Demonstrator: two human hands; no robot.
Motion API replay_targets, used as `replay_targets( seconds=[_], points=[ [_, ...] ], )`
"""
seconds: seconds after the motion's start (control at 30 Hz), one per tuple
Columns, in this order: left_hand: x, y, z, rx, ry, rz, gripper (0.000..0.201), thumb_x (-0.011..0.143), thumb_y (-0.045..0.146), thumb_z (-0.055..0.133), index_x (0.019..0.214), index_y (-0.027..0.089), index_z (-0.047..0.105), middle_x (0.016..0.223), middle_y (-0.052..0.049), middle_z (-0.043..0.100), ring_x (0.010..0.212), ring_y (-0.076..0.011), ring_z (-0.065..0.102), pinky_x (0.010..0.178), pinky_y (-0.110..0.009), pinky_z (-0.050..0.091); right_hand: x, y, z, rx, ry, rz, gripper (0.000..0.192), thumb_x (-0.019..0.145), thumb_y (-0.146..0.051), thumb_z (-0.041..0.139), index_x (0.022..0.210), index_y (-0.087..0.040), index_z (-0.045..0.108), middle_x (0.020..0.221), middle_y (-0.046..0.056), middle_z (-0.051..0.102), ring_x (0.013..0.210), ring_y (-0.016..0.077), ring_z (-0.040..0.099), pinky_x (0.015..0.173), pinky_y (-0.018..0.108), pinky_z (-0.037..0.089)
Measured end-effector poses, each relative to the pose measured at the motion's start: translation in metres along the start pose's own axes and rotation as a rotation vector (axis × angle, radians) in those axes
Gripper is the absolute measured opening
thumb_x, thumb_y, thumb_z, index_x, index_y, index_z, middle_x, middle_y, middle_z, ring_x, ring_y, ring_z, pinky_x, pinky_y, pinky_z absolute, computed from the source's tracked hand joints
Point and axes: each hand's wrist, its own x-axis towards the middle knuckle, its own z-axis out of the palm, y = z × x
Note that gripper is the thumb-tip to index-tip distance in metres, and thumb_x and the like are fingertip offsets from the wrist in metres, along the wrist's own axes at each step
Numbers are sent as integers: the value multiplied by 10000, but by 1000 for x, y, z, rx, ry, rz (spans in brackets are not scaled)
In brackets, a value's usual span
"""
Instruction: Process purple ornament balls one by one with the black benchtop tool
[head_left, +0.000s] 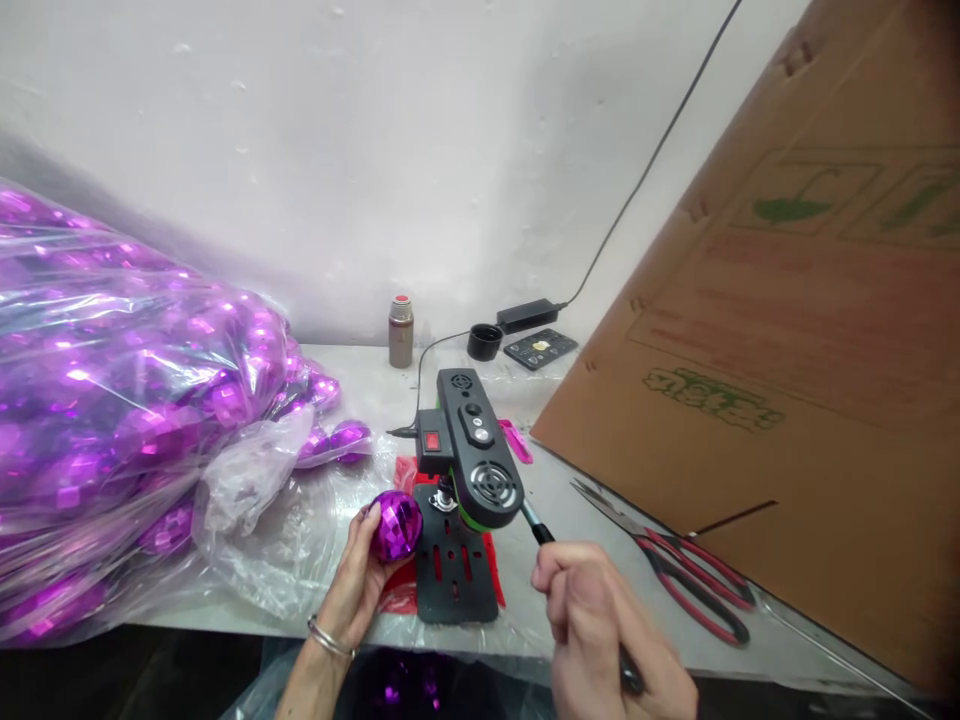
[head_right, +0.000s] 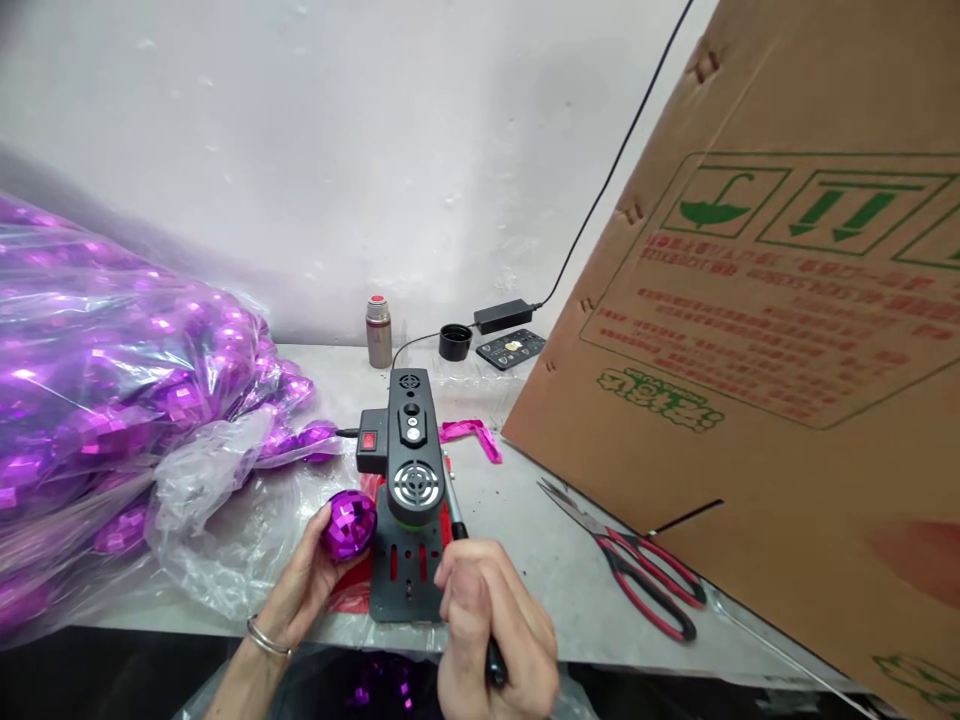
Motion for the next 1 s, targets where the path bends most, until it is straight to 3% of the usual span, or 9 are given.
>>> replay_targets(
  seconds=[0.1,0.17,0.33,0.57,0.8,1.0],
  points=[
    [0,-13,9,189,5,140,698,880,529,810,1427,248,480,1351,-105,713,1266,-273,686,1081,-411,565,-2,0,-1,4,-18,-8,354,1004,-18,513,707,-198,448,594,-43,426,571,98,520,490,206,394],
    [-1,-24,12,396,-1,269,766,842,623,792,1419,209,503,1389,-144,685,1345,-325,635,1187,-479,477,-2,-1,-1,5,-33,-13,349,1000,-4,502,716,-199,447,598,-44,430,573,94,518,493,202,397],
    [-3,-54,13,766,-9,513,772,819,607,769,1405,178,506,1398,-202,656,1333,-413,636,1160,-610,478,3,-4,-3,8,-78,37,338,1008,4,482,740,-201,467,629,-32,468,586,98,523,509,216,400],
    [0,-74,7,900,-25,741,756,839,464,784,1461,170,473,1510,-235,575,1452,-439,534,1219,-676,411,8,-9,-1,24,-61,106,338,1031,-17,481,742,-194,478,679,-21,529,576,80,507,513,218,393],
    [-5,-85,12,930,-176,694,693,825,410,799,1431,200,535,1483,-215,612,1428,-435,559,1197,-686,437,7,-9,-2,15,-63,105,347,1018,-4,481,726,-192,502,660,-21,499,582,93,524,513,225,416],
    [0,-80,14,899,-111,574,822,758,459,833,1453,169,503,1451,-224,625,1374,-439,600,1174,-674,464,9,-9,-1,19,-60,86,350,1020,-7,486,722,-192,485,665,-19,525,577,88,529,515,224,417]
  ],
)
